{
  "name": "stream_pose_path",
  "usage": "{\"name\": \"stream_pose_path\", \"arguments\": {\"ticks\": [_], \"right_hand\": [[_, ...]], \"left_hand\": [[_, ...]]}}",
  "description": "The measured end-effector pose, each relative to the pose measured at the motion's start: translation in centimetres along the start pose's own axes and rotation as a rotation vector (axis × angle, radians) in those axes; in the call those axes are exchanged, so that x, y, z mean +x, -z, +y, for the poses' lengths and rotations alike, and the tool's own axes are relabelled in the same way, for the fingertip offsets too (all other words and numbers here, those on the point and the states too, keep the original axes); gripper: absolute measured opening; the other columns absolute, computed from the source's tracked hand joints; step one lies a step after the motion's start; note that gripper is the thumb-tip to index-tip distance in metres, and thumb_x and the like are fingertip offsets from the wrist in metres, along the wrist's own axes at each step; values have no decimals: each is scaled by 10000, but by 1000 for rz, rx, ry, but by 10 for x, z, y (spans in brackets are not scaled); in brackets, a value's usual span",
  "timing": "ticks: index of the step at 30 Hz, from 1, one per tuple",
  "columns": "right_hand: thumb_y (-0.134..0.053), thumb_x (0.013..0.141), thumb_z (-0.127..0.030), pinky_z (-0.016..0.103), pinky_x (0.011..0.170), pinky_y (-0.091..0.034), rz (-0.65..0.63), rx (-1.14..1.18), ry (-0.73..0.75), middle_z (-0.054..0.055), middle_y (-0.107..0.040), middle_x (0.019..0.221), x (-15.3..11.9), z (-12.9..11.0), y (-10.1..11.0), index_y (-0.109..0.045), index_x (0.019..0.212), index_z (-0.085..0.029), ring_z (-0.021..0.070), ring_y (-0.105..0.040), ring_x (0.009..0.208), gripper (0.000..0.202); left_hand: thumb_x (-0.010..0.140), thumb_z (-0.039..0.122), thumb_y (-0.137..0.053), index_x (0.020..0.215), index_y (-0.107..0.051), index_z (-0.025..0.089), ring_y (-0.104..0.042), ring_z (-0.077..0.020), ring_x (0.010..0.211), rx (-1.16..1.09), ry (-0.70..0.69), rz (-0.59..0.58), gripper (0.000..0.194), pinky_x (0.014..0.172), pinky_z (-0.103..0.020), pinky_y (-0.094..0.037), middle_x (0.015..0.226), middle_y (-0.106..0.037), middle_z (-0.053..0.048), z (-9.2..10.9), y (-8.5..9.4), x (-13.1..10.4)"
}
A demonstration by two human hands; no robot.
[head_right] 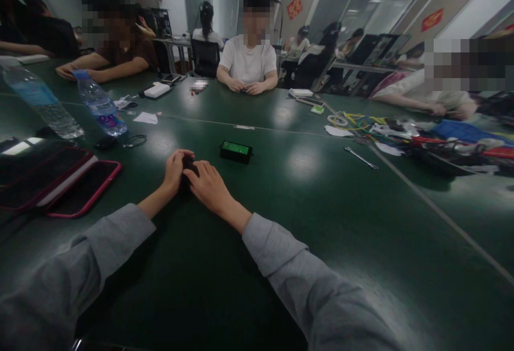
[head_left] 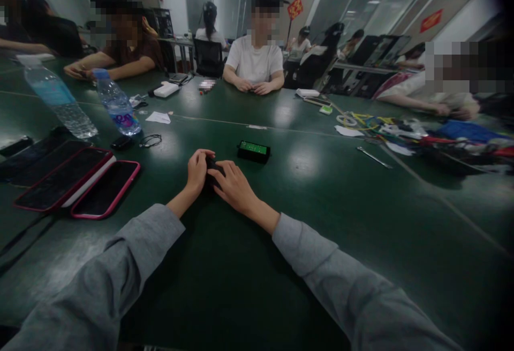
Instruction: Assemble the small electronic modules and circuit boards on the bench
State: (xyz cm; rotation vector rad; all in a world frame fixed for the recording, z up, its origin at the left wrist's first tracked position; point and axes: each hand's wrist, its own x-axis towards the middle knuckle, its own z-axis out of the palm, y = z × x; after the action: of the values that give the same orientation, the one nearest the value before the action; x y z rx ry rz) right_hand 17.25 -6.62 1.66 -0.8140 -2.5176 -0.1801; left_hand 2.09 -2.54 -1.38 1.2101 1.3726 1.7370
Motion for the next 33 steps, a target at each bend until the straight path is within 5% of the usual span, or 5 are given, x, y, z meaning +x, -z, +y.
{"name": "stream_pose_path", "arguments": {"ticks": [12,33], "right_hand": [[-450,946,-395,416,924,-408,43,142,-66,147,-484,1238,0,-2,-1,-527,1204,-163,266,-426,1146,355],[-423,945,-271,389,900,-409,66,146,-103,129,-493,1216,0,-1,-6,-542,1187,-158,251,-433,1120,292]], "left_hand": [[851,224,-392,779,-638,196,-597,-148,773,15,-32,-21,259,785,-291,-454,782,-639,-24,1,1,-2],[871,204,-396,790,-621,191,-599,-137,760,33,-44,-5,240,769,-280,-461,780,-637,-23,5,-2,-4]]}}
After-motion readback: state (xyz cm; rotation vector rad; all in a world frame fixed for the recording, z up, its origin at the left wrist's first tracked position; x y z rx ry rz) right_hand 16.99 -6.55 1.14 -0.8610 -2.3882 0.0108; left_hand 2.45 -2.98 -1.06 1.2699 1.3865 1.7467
